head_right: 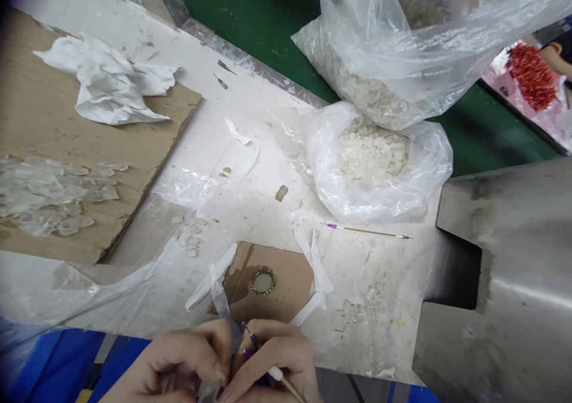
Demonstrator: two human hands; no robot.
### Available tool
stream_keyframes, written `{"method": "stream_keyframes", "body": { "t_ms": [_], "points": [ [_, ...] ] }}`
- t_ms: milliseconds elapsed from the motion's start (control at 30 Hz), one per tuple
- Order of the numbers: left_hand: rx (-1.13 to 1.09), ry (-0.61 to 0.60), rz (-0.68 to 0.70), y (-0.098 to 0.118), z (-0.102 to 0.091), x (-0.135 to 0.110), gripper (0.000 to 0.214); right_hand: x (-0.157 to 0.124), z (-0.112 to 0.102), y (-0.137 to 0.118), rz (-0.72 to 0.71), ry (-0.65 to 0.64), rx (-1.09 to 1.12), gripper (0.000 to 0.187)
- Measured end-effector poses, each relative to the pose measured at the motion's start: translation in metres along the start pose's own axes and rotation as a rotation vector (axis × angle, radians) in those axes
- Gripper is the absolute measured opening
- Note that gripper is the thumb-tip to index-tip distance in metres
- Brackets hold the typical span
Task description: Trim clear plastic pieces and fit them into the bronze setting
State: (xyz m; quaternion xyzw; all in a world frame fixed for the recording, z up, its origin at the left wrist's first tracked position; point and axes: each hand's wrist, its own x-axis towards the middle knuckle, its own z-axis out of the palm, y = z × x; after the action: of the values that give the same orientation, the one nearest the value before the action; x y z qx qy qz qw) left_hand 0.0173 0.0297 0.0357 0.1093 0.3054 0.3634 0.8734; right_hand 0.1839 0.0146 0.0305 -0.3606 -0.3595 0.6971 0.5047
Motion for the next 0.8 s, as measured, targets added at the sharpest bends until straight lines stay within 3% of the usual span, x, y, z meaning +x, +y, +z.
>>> {"method": "stream_keyframes", "body": {
  "t_ms": [100, 233, 367, 467, 633, 800],
  "points": [
    [0.068, -0.081, 0.033, -0.002, -0.007, -0.002, 0.019, 0.001, 0.0, -0.003, 0.019, -0.018, 0.012, 0.024],
    [0.179, -0.098, 0.08, -0.001, -0.012, -0.004, 0.019, 0.002, -0.001, -0.008, 0.047, -0.069, -0.042, 0.026],
    [0.316, -0.13, 0.21, 0.0, -0.015, -0.005, 0.023, 0.002, -0.002, -0.007, 0.062, -0.043, -0.1, 0.012],
    [0.386, -0.149, 0.285, 0.001, -0.016, -0.004, 0.025, 0.001, -0.002, -0.004, 0.067, -0.072, -0.107, 0.026],
    [0.427, -0.148, 0.323, 0.001, -0.014, -0.003, 0.025, -0.002, 0.001, -0.007, 0.08, -0.007, -0.146, 0.034],
    [0.457, -0.172, 0.307, -0.002, -0.02, -0.007, 0.028, -0.001, 0.0, -0.008, 0.067, -0.058, -0.095, 0.034]
  ]
}}
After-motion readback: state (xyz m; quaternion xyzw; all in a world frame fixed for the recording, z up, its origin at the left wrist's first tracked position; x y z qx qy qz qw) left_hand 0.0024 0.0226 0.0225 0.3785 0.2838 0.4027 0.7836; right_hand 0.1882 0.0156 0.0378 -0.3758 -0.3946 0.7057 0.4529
